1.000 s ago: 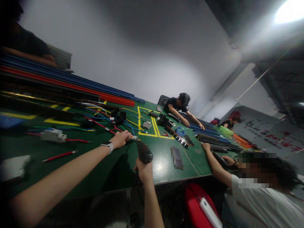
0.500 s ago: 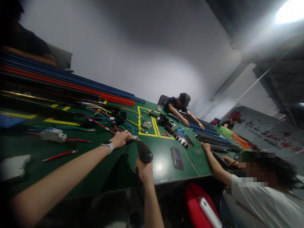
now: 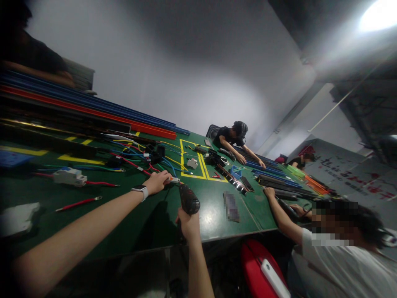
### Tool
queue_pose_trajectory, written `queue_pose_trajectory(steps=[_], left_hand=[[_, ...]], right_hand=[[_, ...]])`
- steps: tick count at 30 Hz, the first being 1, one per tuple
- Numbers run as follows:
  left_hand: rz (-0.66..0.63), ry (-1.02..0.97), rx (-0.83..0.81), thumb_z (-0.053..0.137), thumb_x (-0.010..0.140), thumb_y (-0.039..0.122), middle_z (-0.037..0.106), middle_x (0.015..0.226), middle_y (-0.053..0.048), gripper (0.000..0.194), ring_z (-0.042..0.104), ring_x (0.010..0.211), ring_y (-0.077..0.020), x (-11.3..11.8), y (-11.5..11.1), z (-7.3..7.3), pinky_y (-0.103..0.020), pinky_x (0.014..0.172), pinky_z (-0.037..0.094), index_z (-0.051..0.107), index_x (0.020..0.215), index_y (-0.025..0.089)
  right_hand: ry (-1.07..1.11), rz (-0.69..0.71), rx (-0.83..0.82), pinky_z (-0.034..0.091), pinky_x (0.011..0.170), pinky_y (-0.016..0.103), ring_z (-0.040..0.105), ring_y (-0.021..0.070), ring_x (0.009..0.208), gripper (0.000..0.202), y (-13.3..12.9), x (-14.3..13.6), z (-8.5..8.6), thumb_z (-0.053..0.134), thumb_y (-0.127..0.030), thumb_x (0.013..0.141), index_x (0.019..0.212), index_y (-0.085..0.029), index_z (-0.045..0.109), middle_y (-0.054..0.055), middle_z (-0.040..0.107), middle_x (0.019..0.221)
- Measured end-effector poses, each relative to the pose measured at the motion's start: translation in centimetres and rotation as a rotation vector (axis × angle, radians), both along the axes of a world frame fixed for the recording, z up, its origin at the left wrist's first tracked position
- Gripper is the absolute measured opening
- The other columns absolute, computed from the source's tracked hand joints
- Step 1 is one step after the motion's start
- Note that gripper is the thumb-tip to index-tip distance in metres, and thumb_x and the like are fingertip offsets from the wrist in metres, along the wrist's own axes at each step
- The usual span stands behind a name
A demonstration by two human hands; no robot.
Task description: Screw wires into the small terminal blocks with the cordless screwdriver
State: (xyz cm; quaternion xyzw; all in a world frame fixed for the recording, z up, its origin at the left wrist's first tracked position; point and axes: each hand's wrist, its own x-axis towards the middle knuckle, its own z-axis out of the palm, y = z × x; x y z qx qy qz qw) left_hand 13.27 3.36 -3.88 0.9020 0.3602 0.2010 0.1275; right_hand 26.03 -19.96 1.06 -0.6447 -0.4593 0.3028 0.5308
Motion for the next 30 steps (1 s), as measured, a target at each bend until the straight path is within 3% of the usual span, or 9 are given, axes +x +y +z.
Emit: queue_pose_trajectory(steps=[6, 11, 30], left_hand=[[0.013, 0.021, -0.011, 0.046, 0.088, 0.022, 0.055, 0.118, -0.008, 0.032, 0.058, 0.101, -0.0241, 0.08, 0.0, 0.07, -0.04, 0.083, 0.034, 0.056, 0.117, 0.03], [-0.019, -0.006, 0.013, 0.046, 0.088, 0.023, 0.056, 0.115, -0.007, 0.029, 0.057, 0.104, -0.0239, -0.01, 0.02, -0.01, -0.039, 0.082, 0.034, 0.057, 0.114, 0.031], [-0.01, 0.007, -0.016, 0.045, 0.088, 0.021, 0.055, 0.114, -0.007, 0.029, 0.055, 0.105, -0.0236, 0.15, 0.08, 0.08, -0.04, 0.085, 0.034, 0.058, 0.112, 0.031]], right_hand=[[-0.009, -0.004, -0.026, 0.043, 0.055, 0.027, 0.054, 0.0161, 0.051, 0.018, -0.02, -0.01, 0.16, 0.057, -0.028, 0.077, 0.062, -0.018, 0.059, 0.001, 0.059, 0.051], [-0.003, -0.005, 0.002, 0.043, 0.054, 0.027, 0.054, 0.0167, 0.051, 0.013, 0.14, -0.06, 0.19, 0.059, -0.029, 0.074, 0.069, -0.017, 0.062, 0.0, 0.059, 0.051], [0.002, -0.032, -0.007, 0.041, 0.052, 0.027, 0.053, 0.0167, 0.049, 0.019, 0.12, -0.13, 0.03, 0.059, -0.027, 0.074, 0.056, -0.02, 0.058, 0.001, 0.057, 0.049]])
